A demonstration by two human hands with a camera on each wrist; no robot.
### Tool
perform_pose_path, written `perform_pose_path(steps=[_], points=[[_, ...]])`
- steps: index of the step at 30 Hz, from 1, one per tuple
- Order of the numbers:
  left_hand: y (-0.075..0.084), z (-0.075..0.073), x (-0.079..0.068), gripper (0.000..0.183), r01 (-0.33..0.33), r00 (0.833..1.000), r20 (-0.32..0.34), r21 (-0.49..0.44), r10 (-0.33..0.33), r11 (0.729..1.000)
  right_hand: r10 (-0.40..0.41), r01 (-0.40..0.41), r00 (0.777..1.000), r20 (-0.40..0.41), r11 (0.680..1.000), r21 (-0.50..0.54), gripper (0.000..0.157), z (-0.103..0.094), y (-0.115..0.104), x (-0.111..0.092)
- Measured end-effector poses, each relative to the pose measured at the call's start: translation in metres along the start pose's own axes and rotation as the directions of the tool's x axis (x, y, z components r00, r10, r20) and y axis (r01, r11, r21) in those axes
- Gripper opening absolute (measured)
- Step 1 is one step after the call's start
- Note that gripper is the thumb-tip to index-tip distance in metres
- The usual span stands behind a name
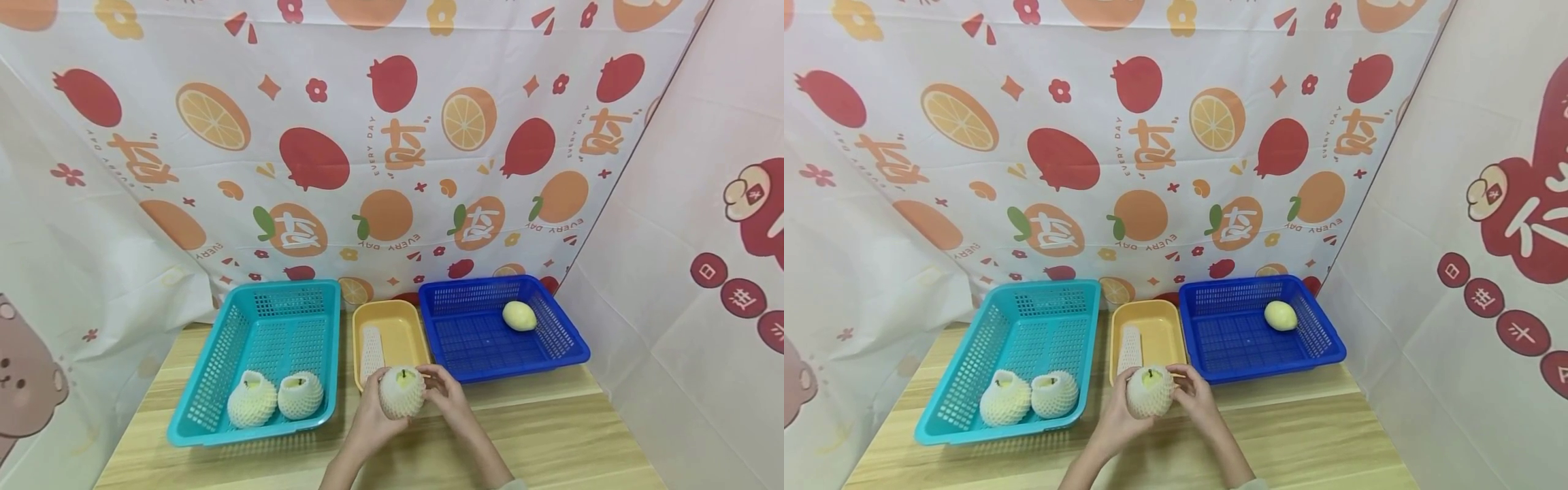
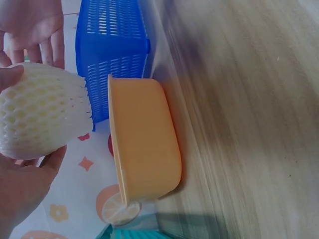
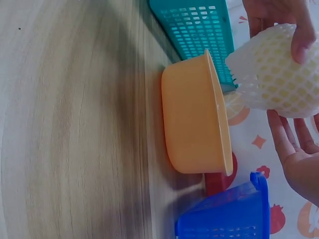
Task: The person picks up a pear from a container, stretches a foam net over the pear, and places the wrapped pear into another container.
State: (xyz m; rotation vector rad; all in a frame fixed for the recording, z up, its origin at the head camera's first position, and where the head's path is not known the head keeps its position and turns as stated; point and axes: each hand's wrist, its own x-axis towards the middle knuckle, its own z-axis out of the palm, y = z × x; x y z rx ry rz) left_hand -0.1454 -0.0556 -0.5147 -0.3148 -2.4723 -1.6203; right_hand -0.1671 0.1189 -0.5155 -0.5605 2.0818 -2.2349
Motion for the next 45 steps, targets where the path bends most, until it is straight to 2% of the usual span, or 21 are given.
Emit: perform_pose_path(steps=[3,6,10,14,17,20,24,27,31,33,35,38,41,44,45], points=[[0.003,-0.005,0.0,0.09,0.042,0.999,0.023,-0.069,-0.04,0.997,0.003,-0.003,1.0,-0.006,1.0,0.005,0.036,0.003,0.0,0.001],[0.006,-0.015,0.0,0.088,0.12,0.992,0.061,-0.189,-0.11,0.975,0.019,-0.019,1.0,-0.011,1.0,-0.007,0.033,0.008,-0.002,0.004],[0.006,-0.031,0.0,0.083,0.225,0.974,0.09,-0.326,-0.207,0.918,0.061,-0.061,0.996,-0.059,0.998,0.007,0.032,0.024,-0.012,0.01],[0.006,-0.046,0.001,0.077,0.277,0.959,0.075,-0.451,-0.273,0.849,0.13,-0.127,0.98,-0.153,0.991,0.027,0.033,0.047,-0.018,0.016],[0.008,-0.058,0.002,0.074,0.272,0.958,0.072,-0.542,-0.278,0.795,0.175,-0.178,0.969,-0.176,0.984,-0.006,0.027,0.066,-0.01,0.021],[0.009,-0.071,0.002,0.073,0.264,0.958,0.072,-0.6,-0.278,0.755,0.187,-0.191,0.978,-0.096,0.981,-0.032,0.026,0.083,0.009,0.025],[0.01,-0.082,0.002,0.069,0.245,0.96,0.051,-0.63,-0.276,0.737,0.184,-0.18,0.982,0.046,0.979,-0.092,0.037,0.107,0.028,0.031],[0.01,-0.086,0.001,0.066,0.225,0.963,0.034,-0.653,-0.269,0.723,0.176,-0.153,0.978,0.109,0.97,-0.189,0.037,0.124,0.036,0.033],[0.009,-0.085,0.001,0.066,0.216,0.962,0.026,-0.677,-0.27,0.704,0.136,-0.098,0.985,0.104,0.946,-0.308,0.039,0.142,0.044,0.032],[0.009,-0.084,0.0,0.067,0.217,0.962,0.026,-0.683,-0.273,0.698,0.122,-0.094,0.991,0.064,0.941,-0.326,0.04,0.149,0.047,0.03],[0.008,-0.083,0.0,0.068,0.21,0.963,0.024,-0.692,-0.269,0.691,0.1,-0.087,0.995,0.026,0.946,-0.311,0.045,0.153,0.049,0.028],[0.005,-0.083,0.0,0.066,0.191,0.968,0.024,-0.713,-0.248,0.674,0.123,-0.121,0.992,-0.003,0.971,-0.208,0.048,0.157,0.051,0.027],[0.002,-0.085,0.002,0.055,0.153,0.979,0.028,-0.757,-0.203,0.635,0.17,-0.169,0.985,-0.002,0.979,-0.116,0.052,0.158,0.051,0.028],[0.002,-0.089,0.004,0.049,0.13,0.985,0.035,-0.799,-0.17,0.587,0.21,-0.207,0.977,0.033,0.975,-0.084,0.054,0.158,0.052,0.029],[0.002,-0.091,0.005,0.048,0.122,0.986,0.03,-0.805,-0.164,0.581,0.218,-0.214,0.975,0.046,0.974,-0.079,0.053,0.157,0.052,0.029]])
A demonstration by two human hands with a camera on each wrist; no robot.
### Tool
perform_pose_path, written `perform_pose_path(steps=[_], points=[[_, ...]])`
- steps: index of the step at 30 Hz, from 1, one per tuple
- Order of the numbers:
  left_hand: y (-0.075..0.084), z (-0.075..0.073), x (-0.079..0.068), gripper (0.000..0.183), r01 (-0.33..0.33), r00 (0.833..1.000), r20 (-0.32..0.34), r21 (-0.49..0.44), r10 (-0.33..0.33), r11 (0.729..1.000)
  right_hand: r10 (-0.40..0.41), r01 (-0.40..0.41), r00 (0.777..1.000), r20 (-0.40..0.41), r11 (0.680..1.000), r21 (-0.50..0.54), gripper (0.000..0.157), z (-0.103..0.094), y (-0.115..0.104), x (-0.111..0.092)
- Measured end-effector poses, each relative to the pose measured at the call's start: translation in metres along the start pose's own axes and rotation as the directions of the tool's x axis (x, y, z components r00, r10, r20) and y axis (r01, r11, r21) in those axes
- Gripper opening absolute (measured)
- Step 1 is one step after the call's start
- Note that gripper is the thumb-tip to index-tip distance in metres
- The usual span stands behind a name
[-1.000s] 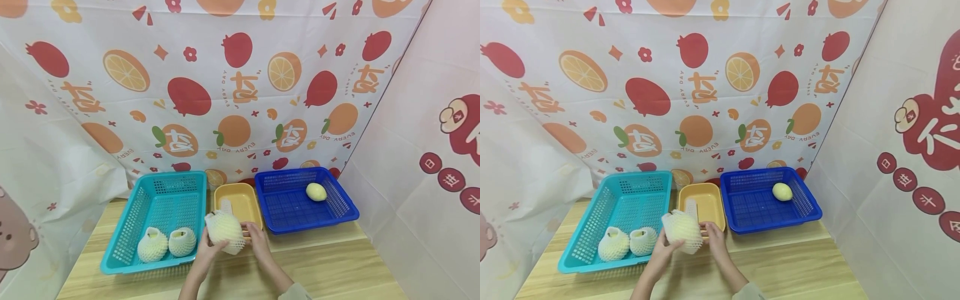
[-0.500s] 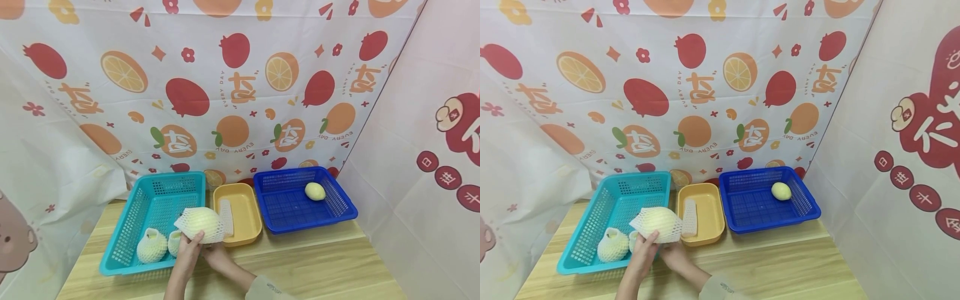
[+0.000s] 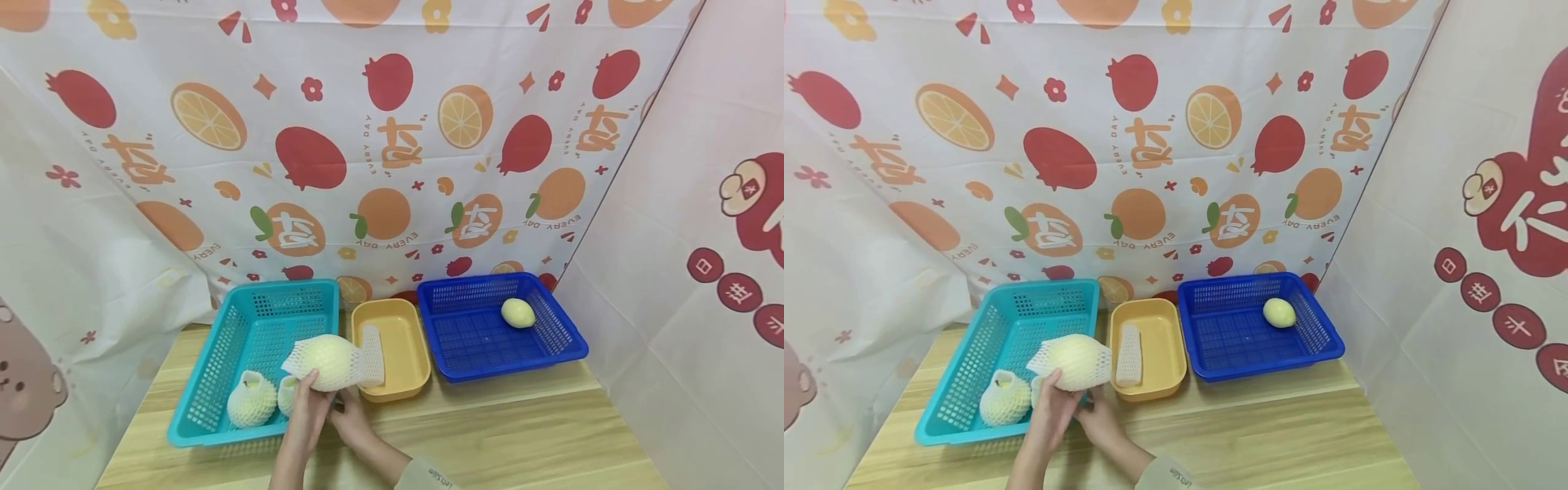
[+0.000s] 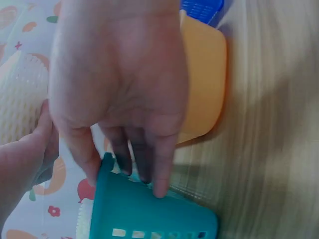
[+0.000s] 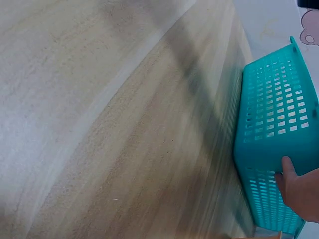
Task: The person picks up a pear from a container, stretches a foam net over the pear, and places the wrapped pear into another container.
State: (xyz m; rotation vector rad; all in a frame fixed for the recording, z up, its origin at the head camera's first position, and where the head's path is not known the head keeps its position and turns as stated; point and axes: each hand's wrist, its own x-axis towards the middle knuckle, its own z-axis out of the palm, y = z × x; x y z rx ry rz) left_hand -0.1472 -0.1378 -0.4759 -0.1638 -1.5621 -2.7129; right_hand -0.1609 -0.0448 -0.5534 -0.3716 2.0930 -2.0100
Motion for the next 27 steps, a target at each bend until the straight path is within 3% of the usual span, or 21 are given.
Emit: perform_pose_path(steps=[5,7,9,11,13,14,15,18,22,24,27], points=[[0.01,-0.009,0.01,0.055,-0.04,0.995,-0.089,0.03,0.042,0.999,0.038,-0.042,0.999,0.038,0.994,0.097,0.044,0.001,-0.001,0.001],[0.009,-0.022,0.021,0.057,-0.086,0.99,-0.108,0.044,0.09,0.995,0.059,-0.062,0.998,0.029,0.99,0.13,0.042,0.002,-0.002,0.001],[0.013,-0.03,0.032,0.062,-0.073,0.982,-0.162,0.143,0.096,0.987,0.079,-0.08,0.997,0.008,0.986,0.147,0.043,0.003,-0.003,0.001],[0.022,-0.035,0.043,0.067,-0.031,0.971,-0.22,0.282,0.097,0.959,0.086,-0.083,0.996,-0.015,0.985,0.153,0.042,0.004,-0.004,0.0],[0.033,-0.04,0.055,0.072,0.05,0.96,-0.269,0.437,0.078,0.898,0.081,-0.074,0.996,-0.035,0.984,0.162,0.04,0.005,-0.003,0.0],[0.043,-0.037,0.06,0.079,0.13,0.95,-0.309,0.519,0.044,0.845,0.083,-0.075,0.996,-0.04,0.983,0.17,0.04,0.005,-0.003,-0.001],[0.049,-0.04,0.066,0.082,0.165,0.947,-0.319,0.572,0.032,0.804,0.084,-0.076,0.995,-0.044,0.982,0.173,0.041,0.005,-0.003,-0.001],[0.062,-0.049,0.084,0.096,0.253,0.948,-0.316,0.718,-0.02,0.648,0.092,-0.083,0.995,-0.041,0.98,0.181,0.041,0.005,-0.003,-0.001],[0.067,-0.063,0.108,0.106,0.316,0.948,-0.305,0.844,-0.096,0.433,0.091,-0.084,0.995,-0.031,0.98,0.18,0.04,0.003,-0.003,-0.001],[0.065,-0.07,0.117,0.104,0.325,0.946,-0.299,0.874,-0.125,0.363,0.089,-0.083,0.996,-0.027,0.981,0.174,0.039,0.002,-0.003,0.0],[0.061,-0.078,0.125,0.098,0.332,0.942,-0.297,0.9,-0.158,0.283,0.086,-0.081,0.996,-0.023,0.982,0.169,0.04,0.003,-0.003,0.001]])
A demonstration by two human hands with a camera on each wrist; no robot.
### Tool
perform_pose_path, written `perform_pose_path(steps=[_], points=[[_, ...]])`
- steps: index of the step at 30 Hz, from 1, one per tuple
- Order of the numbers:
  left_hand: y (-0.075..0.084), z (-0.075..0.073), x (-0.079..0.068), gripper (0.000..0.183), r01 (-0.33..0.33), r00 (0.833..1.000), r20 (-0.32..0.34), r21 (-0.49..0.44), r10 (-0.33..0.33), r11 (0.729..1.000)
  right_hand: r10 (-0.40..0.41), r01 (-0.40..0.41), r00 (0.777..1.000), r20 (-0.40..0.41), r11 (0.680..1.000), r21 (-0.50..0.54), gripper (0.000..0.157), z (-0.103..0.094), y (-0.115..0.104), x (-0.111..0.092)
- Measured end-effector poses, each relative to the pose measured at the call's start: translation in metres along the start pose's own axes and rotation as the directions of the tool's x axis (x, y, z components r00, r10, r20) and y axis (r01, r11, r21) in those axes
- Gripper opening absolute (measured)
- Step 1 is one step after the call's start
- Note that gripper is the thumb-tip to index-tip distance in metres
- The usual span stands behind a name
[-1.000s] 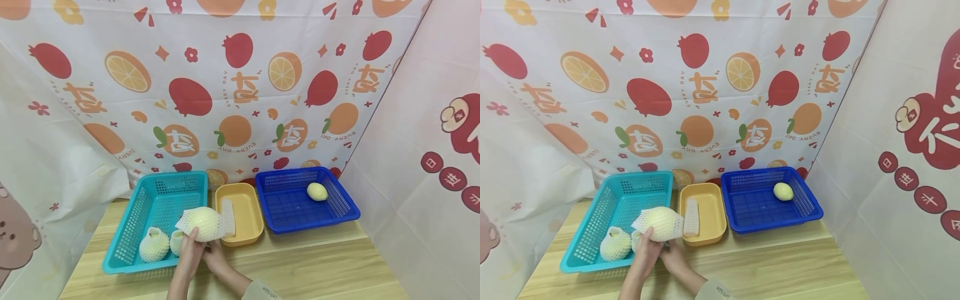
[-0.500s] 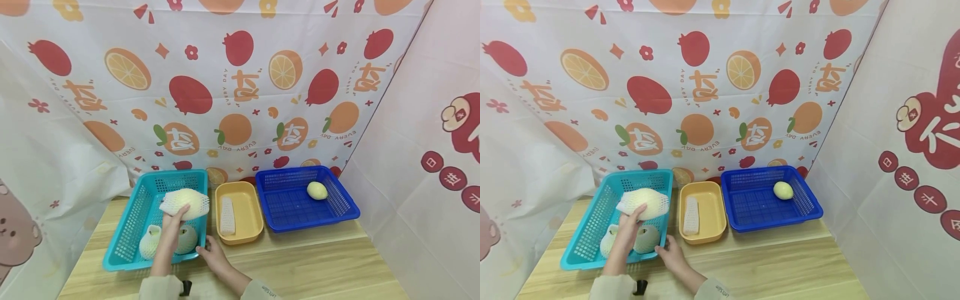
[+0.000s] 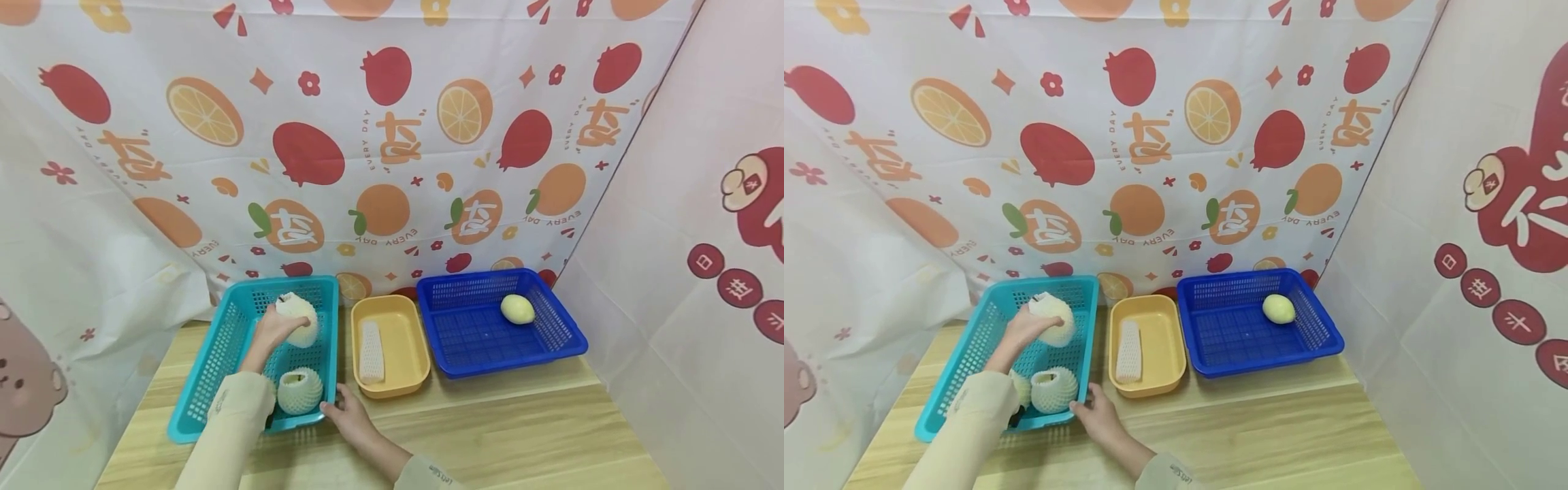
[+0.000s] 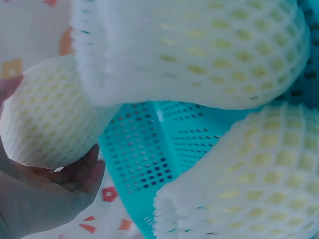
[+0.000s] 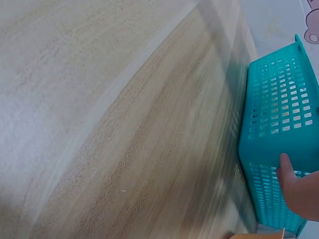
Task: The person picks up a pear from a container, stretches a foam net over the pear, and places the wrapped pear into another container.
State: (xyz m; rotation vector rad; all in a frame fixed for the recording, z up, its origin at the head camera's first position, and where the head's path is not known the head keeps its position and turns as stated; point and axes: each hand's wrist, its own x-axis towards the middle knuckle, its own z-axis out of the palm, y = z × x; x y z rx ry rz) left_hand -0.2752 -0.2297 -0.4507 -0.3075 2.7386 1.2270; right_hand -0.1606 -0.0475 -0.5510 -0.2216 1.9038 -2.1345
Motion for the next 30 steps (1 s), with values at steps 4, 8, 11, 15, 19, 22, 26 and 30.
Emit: perform_pose_path(steps=[4,8,11,15,19,22,26,30], points=[[-0.006,0.001,0.009,0.094,-0.001,0.998,0.064,0.102,-0.005,0.995,0.005,-0.005,1.0,-0.005,1.0,-0.024,0.041,0.0,-0.001,0.001],[-0.015,0.002,0.013,0.09,-0.023,0.992,0.129,0.16,0.002,0.987,0.019,-0.02,1.0,-0.017,0.998,-0.06,0.041,0.0,0.0,0.002],[-0.023,0.005,0.014,0.088,-0.047,0.983,0.181,0.158,0.018,0.986,0.03,-0.031,0.999,-0.022,0.997,-0.066,0.041,-0.001,0.0,0.002],[-0.034,0.01,0.014,0.085,-0.09,0.965,0.257,0.108,0.06,0.99,0.046,-0.047,0.999,-0.023,0.997,-0.066,0.041,-0.002,0.0,0.002],[-0.04,0.014,0.013,0.088,-0.102,0.957,0.281,0.094,0.072,0.99,0.06,-0.062,0.998,-0.024,0.995,-0.081,0.042,-0.003,0.0,0.002],[-0.041,0.017,0.014,0.088,-0.098,0.956,0.288,0.116,0.061,0.988,0.069,-0.071,0.997,-0.025,0.994,-0.083,0.041,-0.003,0.0,0.003],[-0.041,0.021,0.016,0.087,-0.096,0.949,0.311,0.132,0.051,0.987,0.072,-0.073,0.997,-0.017,0.995,-0.073,0.04,-0.004,0.0,0.003],[-0.043,0.025,0.021,0.085,-0.095,0.954,0.296,0.117,0.057,0.989,0.066,-0.067,0.998,-0.008,0.995,-0.075,0.041,-0.004,0.0,0.004]])
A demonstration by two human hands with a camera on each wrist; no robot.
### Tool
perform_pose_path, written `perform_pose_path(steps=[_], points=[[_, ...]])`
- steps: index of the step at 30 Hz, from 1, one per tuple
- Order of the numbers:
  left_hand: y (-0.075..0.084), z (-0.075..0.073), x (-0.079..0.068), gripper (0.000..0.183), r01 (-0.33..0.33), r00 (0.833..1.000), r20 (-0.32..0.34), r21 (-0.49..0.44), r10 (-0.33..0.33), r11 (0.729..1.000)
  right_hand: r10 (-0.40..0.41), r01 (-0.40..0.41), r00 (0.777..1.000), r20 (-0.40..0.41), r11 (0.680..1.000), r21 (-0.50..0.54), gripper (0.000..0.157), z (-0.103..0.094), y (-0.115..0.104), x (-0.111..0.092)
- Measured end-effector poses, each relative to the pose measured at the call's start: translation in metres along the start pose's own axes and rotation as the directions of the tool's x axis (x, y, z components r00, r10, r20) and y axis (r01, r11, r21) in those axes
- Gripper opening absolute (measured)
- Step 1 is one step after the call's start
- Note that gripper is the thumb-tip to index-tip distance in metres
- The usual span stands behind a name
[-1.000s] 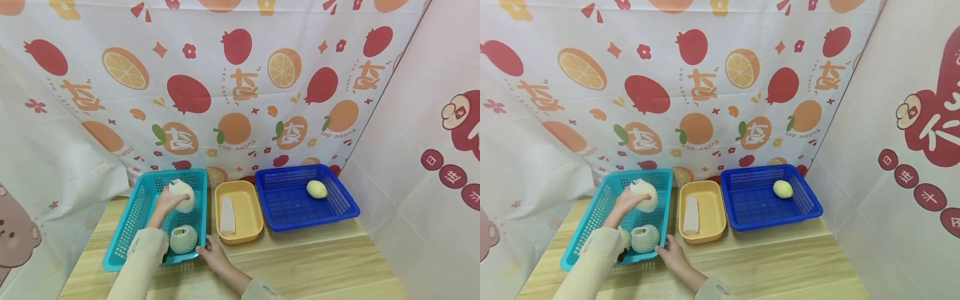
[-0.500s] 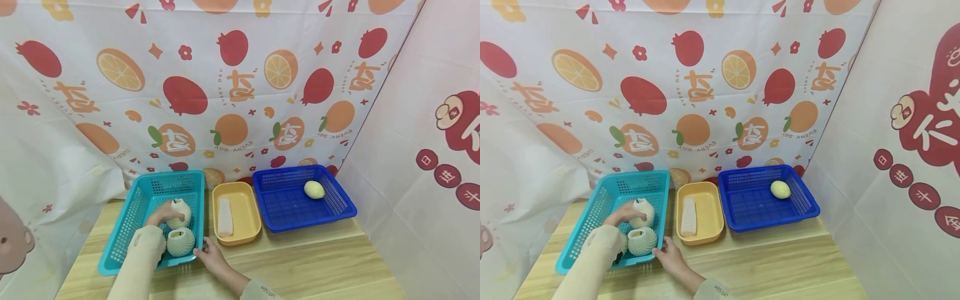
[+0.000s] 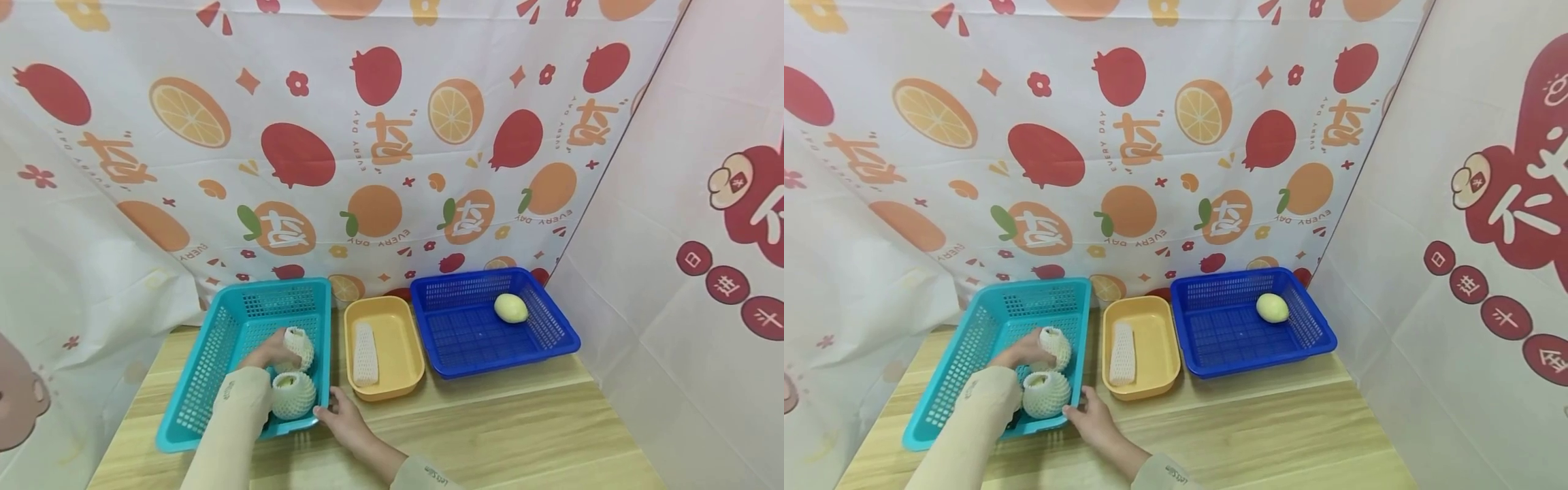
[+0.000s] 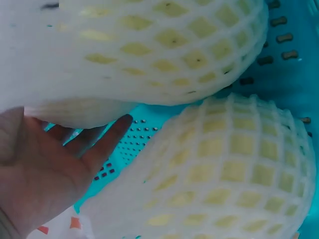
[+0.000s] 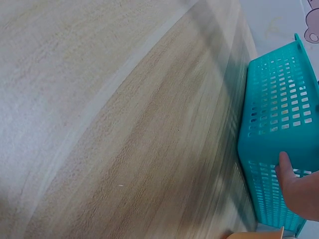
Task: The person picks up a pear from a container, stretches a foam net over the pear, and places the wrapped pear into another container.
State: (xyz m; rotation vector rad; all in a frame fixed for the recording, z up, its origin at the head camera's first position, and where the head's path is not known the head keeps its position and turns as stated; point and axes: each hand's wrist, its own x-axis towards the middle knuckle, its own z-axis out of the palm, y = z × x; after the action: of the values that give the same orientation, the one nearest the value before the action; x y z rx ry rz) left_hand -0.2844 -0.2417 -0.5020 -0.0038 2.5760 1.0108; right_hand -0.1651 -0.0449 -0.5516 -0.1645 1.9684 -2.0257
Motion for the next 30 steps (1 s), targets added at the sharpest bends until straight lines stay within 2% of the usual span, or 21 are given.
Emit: perform_pose_path(steps=[6,11,13,18,25,30], points=[[-0.004,0.002,0.008,0.084,-0.055,0.995,-0.079,0.007,0.056,0.998,0.002,-0.002,1.0,-0.005,1.0,-0.016,0.042,0.0,-0.001,0.0],[-0.001,0.001,0.006,0.089,0.013,1.0,0.012,0.054,-0.014,0.998,0.003,-0.003,1.0,-0.002,1.0,-0.008,0.043,0.0,-0.001,0.0],[0.001,0.001,0.004,0.093,0.06,0.997,0.051,0.076,-0.064,0.995,0.001,-0.001,1.0,0.001,1.0,-0.002,0.042,-0.001,-0.001,0.0],[0.0,0.0,0.005,0.097,0.102,0.991,0.075,0.07,-0.107,0.992,0.005,-0.005,1.0,0.004,1.0,-0.008,0.042,0.0,0.0,0.0],[-0.001,-0.002,0.007,0.089,0.029,0.997,0.078,-0.019,-0.028,0.999,-0.003,0.003,1.0,0.008,1.0,-0.005,0.04,0.0,0.0,0.001],[0.007,-0.008,0.004,0.092,0.002,0.999,0.042,0.01,-0.003,1.0,-0.008,0.008,1.0,-0.006,1.0,-0.019,0.04,0.0,0.0,0.001]])
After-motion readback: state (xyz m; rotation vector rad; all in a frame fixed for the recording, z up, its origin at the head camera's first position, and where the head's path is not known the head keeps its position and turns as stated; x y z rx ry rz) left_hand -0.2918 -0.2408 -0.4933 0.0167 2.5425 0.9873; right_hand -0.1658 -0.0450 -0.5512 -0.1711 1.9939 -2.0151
